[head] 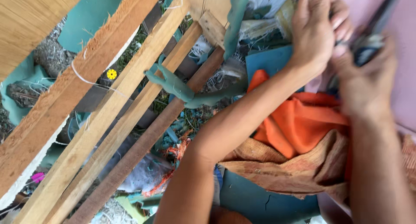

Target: The person uses a hammer and a metal rod to tap and adjust a wooden frame. They repeatedly position the rod against the frame and strike it with the hammer to align or secure the wood. The person also uses pliers to grip and adjust parts of the frame.

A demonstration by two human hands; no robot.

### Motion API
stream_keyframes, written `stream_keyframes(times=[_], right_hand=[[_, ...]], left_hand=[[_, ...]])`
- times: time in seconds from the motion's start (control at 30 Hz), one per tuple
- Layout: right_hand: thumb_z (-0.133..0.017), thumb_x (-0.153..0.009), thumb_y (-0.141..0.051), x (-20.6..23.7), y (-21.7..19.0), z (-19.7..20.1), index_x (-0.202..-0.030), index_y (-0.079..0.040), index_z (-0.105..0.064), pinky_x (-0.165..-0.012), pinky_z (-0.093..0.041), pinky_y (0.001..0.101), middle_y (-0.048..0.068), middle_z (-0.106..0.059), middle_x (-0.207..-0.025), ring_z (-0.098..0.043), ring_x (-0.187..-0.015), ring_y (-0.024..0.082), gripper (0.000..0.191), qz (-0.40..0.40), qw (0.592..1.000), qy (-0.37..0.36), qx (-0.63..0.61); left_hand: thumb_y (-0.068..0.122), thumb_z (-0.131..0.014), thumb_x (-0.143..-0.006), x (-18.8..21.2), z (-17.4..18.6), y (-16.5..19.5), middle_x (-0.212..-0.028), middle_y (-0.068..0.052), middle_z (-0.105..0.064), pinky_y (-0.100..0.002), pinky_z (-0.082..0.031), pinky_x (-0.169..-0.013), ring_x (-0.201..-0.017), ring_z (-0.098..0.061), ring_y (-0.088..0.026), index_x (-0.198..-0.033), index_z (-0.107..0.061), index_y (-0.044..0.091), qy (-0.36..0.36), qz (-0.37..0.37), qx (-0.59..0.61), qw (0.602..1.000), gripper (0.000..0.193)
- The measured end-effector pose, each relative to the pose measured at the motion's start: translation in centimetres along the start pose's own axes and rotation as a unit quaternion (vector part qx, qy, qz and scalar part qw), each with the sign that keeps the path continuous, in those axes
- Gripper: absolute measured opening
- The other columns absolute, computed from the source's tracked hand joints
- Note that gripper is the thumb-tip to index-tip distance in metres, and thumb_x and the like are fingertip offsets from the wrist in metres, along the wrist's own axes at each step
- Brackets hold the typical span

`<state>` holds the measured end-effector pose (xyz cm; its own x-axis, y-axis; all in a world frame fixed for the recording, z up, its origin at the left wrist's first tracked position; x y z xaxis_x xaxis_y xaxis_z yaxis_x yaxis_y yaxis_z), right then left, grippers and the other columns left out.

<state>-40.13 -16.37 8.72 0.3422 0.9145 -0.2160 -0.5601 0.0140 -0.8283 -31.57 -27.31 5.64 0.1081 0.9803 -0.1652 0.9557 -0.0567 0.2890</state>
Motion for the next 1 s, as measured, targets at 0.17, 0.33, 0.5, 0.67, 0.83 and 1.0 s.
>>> stream_keyframes(times=[0.17,0.33,0.5,0.67,0.83,1.0], right_hand=[[-0.073,-0.111,0.003,-4.5,2.1,3.0,-0.141,-0.002,-0.041,-0.092,-0.05,0.0219,0.002,-0.051,-0.121,-0.051,-0.102,0.009,0.044,0.099,0.993,0.036,-0.05],[-0.074,-0.112,0.003,-0.5,0.7,0.8,-0.138,0.0,-0.043,-0.085,-0.048,0.023,0.002,-0.051,-0.113,-0.05,-0.095,0.009,0.041,0.079,0.997,0.015,-0.006],[-0.072,-0.108,0.006,2.2,-2.0,-1.6,-0.144,0.002,-0.039,-0.096,-0.05,0.0271,0.007,-0.054,-0.118,-0.054,-0.102,0.012,0.049,0.131,0.989,-0.011,0.07],[-0.07,-0.1,0.013,-5.2,-2.0,-0.5,-0.147,0.0,-0.037,-0.102,-0.05,0.032,0.011,-0.054,-0.126,-0.056,-0.113,0.017,0.058,0.271,0.948,0.013,0.167],[-0.072,-0.103,0.01,-7.0,0.2,0.4,-0.143,-0.002,-0.041,-0.089,-0.048,0.0255,0.005,-0.05,-0.115,-0.052,-0.098,0.009,0.052,0.209,0.977,0.0,0.049],[-0.076,-0.103,-0.006,-3.6,-0.4,-1.4,-0.138,-0.003,-0.047,-0.07,-0.049,0.0251,0.002,-0.055,-0.101,-0.052,-0.082,0.008,0.046,0.022,0.997,-0.076,0.018]], left_hand=[[0.022,-0.036,-0.12,-3.2,0.2,-4.3,-0.066,0.001,-0.042,-0.026,-0.041,-0.048,-0.051,-0.041,-0.009,-0.096,-0.034,0.011,0.02,-0.101,0.015,0.995,0.026],[0.027,-0.04,-0.117,-1.1,0.9,-2.1,-0.068,0.001,-0.041,-0.027,-0.036,-0.043,-0.05,-0.039,-0.009,-0.099,-0.039,0.012,0.022,-0.028,0.022,0.999,0.023],[0.039,-0.039,-0.115,0.3,0.5,2.0,-0.066,0.005,-0.041,-0.022,-0.037,-0.045,-0.049,-0.038,-0.002,-0.097,-0.043,0.011,-0.045,0.027,0.015,0.999,0.033],[0.035,-0.039,-0.121,-4.6,0.8,-1.6,-0.07,0.001,-0.04,-0.028,-0.038,-0.056,-0.061,-0.038,-0.009,-0.094,-0.037,0.008,0.025,-0.09,-0.009,0.996,0.037],[0.034,-0.046,-0.118,-5.3,1.3,-2.8,-0.07,0.0,-0.039,-0.028,-0.037,-0.049,-0.054,-0.038,-0.01,-0.092,-0.036,0.011,0.053,-0.12,-0.007,0.991,0.036],[0.05,-0.044,-0.109,-1.9,2.4,2.3,-0.065,0.005,-0.038,-0.024,-0.027,-0.037,-0.047,-0.033,-0.005,-0.085,-0.039,0.015,0.053,0.051,-0.007,0.997,0.043]])
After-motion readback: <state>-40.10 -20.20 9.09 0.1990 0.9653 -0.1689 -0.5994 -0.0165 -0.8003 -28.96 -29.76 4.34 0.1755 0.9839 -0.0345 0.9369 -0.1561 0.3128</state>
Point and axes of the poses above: each hand's wrist, its own x-axis away from the middle knuckle, its own z-axis out of the back of the hand, y = z × x, the point moved 10 cm from there along -x, towards the middle knuckle
